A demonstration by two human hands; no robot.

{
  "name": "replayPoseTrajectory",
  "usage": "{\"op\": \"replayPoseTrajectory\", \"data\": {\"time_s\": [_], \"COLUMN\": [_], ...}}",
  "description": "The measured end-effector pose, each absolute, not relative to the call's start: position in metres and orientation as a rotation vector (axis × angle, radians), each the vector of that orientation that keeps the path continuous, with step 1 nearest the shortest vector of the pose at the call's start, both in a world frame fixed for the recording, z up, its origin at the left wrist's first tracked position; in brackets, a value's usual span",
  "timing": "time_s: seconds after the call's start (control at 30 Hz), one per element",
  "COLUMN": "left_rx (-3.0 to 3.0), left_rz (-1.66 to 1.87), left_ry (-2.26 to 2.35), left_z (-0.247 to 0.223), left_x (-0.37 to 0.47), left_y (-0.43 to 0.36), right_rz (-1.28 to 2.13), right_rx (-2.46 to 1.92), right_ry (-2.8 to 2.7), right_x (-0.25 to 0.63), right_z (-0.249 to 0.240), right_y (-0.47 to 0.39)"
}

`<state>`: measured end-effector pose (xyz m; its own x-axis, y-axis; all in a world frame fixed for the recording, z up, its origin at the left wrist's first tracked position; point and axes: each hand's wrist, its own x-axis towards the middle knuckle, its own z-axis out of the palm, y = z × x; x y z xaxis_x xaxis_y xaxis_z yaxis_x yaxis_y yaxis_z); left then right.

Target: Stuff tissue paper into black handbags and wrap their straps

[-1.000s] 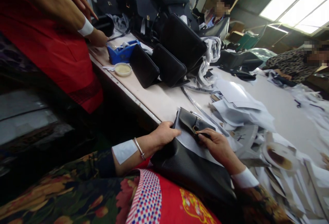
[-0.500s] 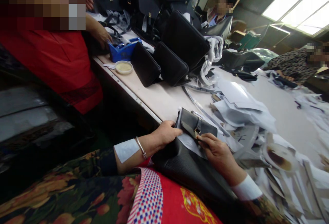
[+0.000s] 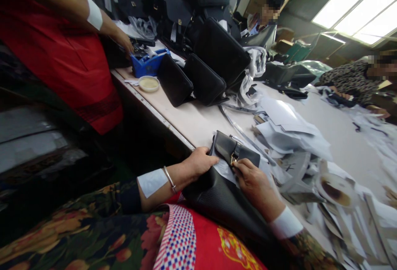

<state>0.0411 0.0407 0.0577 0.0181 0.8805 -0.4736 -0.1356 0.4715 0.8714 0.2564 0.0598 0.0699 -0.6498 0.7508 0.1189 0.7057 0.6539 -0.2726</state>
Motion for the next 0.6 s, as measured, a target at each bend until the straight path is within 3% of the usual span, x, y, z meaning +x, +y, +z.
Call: {"op": "replayPoseTrajectory", "data": {"time_s": [0.27,0.6], "left_rx": [0.687,0.632], "left_rz": [0.925,0.939], "left_ry": [1.289,1.258], "left_z": [0.053,0.060], "left_x": [0.041,0.043], "left_y": [0.041,0.042], "right_rz": [0.407,1.167], "right_rx": [-1.153,-1.470], "right_ry": [-2.579,-2.171], "right_x": [0.270,0.274], "right_z": [0.064,0.082], "right_y": [0.063,0.096]}}
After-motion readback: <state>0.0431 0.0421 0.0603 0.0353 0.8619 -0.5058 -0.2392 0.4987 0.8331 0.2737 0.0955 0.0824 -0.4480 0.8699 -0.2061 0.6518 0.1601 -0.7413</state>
